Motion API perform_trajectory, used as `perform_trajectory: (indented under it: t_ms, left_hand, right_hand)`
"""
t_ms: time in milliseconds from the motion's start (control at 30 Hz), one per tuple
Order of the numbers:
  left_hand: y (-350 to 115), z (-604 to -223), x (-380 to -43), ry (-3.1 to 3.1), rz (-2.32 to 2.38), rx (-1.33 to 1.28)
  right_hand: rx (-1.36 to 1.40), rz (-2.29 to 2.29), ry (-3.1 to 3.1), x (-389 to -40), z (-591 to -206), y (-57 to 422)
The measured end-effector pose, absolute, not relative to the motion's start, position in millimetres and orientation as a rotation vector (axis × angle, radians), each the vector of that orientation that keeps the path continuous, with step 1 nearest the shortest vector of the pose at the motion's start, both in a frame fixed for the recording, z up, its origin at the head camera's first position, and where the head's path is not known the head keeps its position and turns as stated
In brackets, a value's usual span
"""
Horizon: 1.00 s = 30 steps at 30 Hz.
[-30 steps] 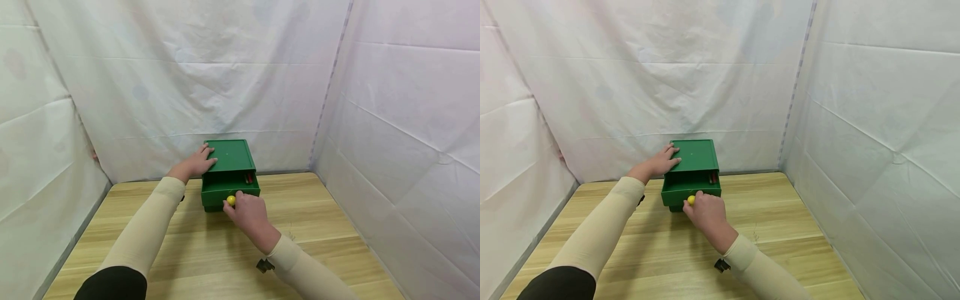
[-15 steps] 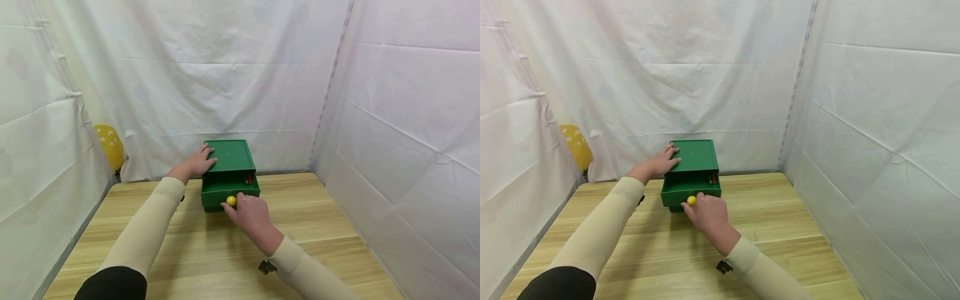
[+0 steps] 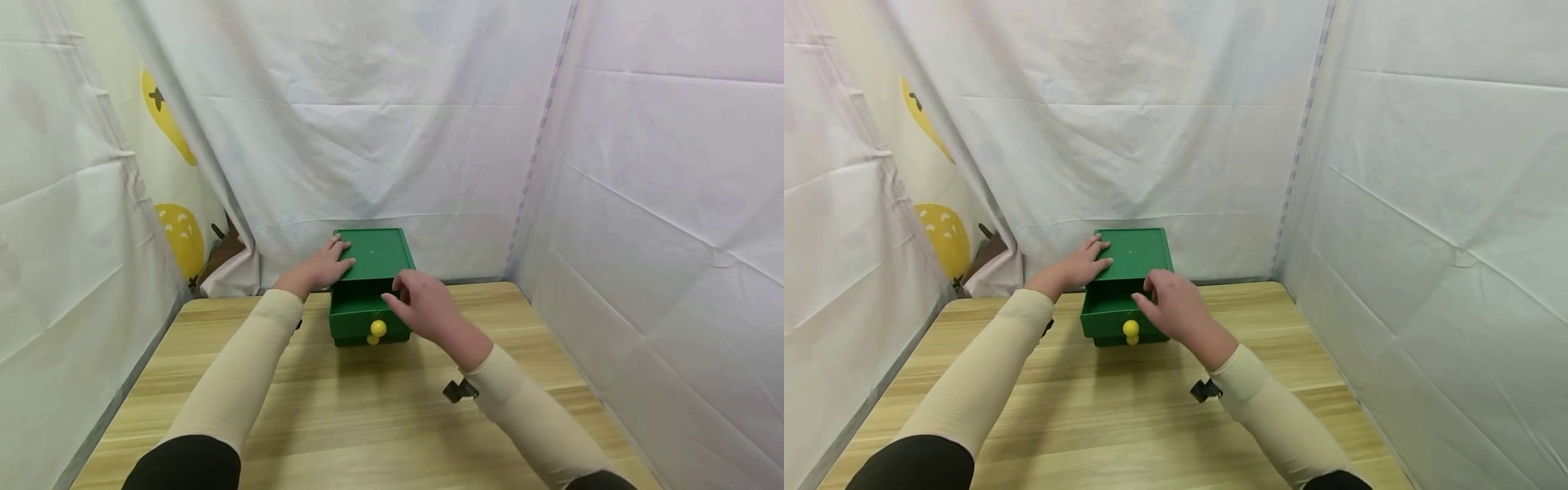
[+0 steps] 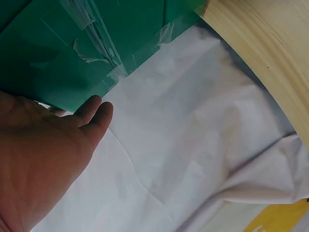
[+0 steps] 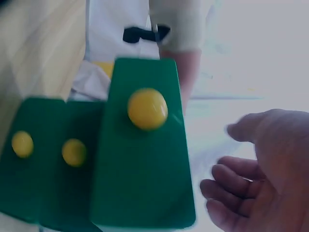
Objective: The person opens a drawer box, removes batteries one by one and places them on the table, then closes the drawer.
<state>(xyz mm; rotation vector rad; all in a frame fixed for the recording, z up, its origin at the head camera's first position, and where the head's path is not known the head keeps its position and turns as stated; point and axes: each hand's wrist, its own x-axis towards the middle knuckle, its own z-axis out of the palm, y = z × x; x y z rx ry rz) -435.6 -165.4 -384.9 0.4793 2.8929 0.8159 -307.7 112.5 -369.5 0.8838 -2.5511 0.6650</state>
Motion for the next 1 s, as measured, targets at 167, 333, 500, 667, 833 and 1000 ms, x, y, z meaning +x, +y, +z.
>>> perform_trajectory:
  t_ms: [167, 333, 500, 667, 833, 1000]
  left_hand:
    - [-166.6, -387.0, -439.3, 2.881, 0.814, 0.458]
    - [-167.7, -386.4, -433.0, 2.889, 0.824, 0.465]
    - [-167.0, -384.2, -426.0, 2.891, 0.843, 0.492]
    - [-167.5, -383.5, -425.4, 2.892, 0.851, 0.485]
    - [-168.8, -384.4, -426.4, 2.892, 0.884, 0.484]
    - [-169.2, -384.2, -425.1, 2.885, 0.872, 0.474]
  right_hand:
    - [1.009, 0.438, -2.769, -331.6, -354.5, 111.3]
    - [1.146, 0.122, -2.936, -348.9, -347.9, 104.6]
    - [1.238, -0.106, -3.004, -356.9, -341.5, 99.9]
    - [1.301, -0.414, -2.978, -359.2, -335.7, 91.9]
    - [1.287, -0.630, -3.003, -361.2, -331.2, 81.4]
    - [1.276, -0.761, -3.034, -358.9, -328.6, 75.1]
